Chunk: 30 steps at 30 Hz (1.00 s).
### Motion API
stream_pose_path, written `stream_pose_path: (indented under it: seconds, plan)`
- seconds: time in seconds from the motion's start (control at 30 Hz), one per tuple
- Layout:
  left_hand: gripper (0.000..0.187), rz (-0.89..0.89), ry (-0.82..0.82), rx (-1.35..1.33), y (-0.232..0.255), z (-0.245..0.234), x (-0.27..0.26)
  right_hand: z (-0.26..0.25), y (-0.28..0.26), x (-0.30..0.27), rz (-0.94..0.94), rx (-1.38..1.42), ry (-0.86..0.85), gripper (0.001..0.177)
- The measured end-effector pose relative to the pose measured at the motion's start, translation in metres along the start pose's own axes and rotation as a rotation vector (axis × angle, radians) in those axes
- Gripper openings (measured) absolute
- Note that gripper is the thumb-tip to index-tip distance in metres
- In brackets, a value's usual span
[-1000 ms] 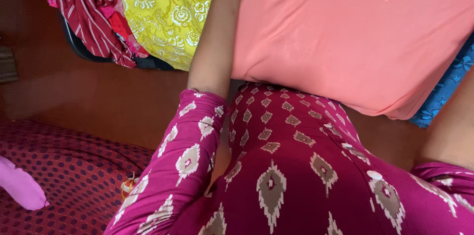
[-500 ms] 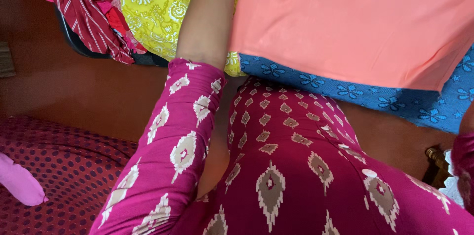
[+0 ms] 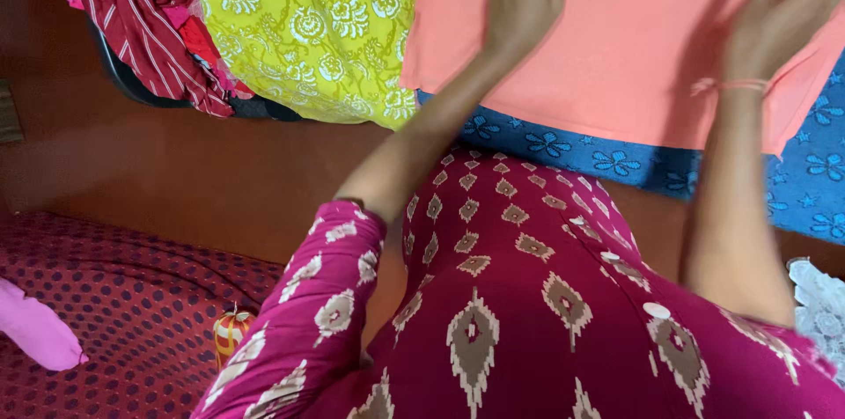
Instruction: The person irons a peach-colored long-sleeved top laid flat on a blue patterned surface. They repeatedly smooth the fabric with their hands and pass a red and white iron over the body and sleeves, then fold the garment at the end.
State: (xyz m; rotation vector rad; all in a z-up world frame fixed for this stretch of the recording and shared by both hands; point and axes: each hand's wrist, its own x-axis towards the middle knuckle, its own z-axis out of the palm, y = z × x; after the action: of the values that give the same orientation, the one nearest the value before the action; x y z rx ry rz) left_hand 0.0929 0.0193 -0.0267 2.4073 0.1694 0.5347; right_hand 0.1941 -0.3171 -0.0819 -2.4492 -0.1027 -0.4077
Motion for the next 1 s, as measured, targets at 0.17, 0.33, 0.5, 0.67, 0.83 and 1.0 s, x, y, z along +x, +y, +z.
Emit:
stream_pose_path:
  seconds: [0.17,0.33,0.5,0.67,0.83,1.0]
  plan:
    - [0.052,0.164,-0.302,0.112,0.032,-0.006,-0.058,-0.034,-0.082,-0.082,0.022,-0.176,-0.242,0.07]
    - [0.063,0.191,-0.437,0.305,0.037,-0.022,-0.071,-0.071,-0.09,-0.103,0.132,-0.274,-0.296,0.073]
    - [0.063,0.15,-0.411,0.332,0.037,-0.023,-0.073,-0.089,-0.06,-0.118,0.19,-0.336,-0.297,0.072]
    - [0.063,0.111,-0.342,0.338,0.025,-0.019,-0.077,-0.091,-0.006,-0.138,0.137,-0.223,0.061,0.052]
    - [0.062,-0.031,-0.286,0.415,0.006,-0.026,-0.079,-0.101,0.026,-0.149,0.114,-0.332,0.161,0.022]
    - [0.063,-0.087,-0.22,0.443,-0.003,-0.045,-0.086,-0.103,0.044,-0.142,0.09,-0.227,0.269,0.01]
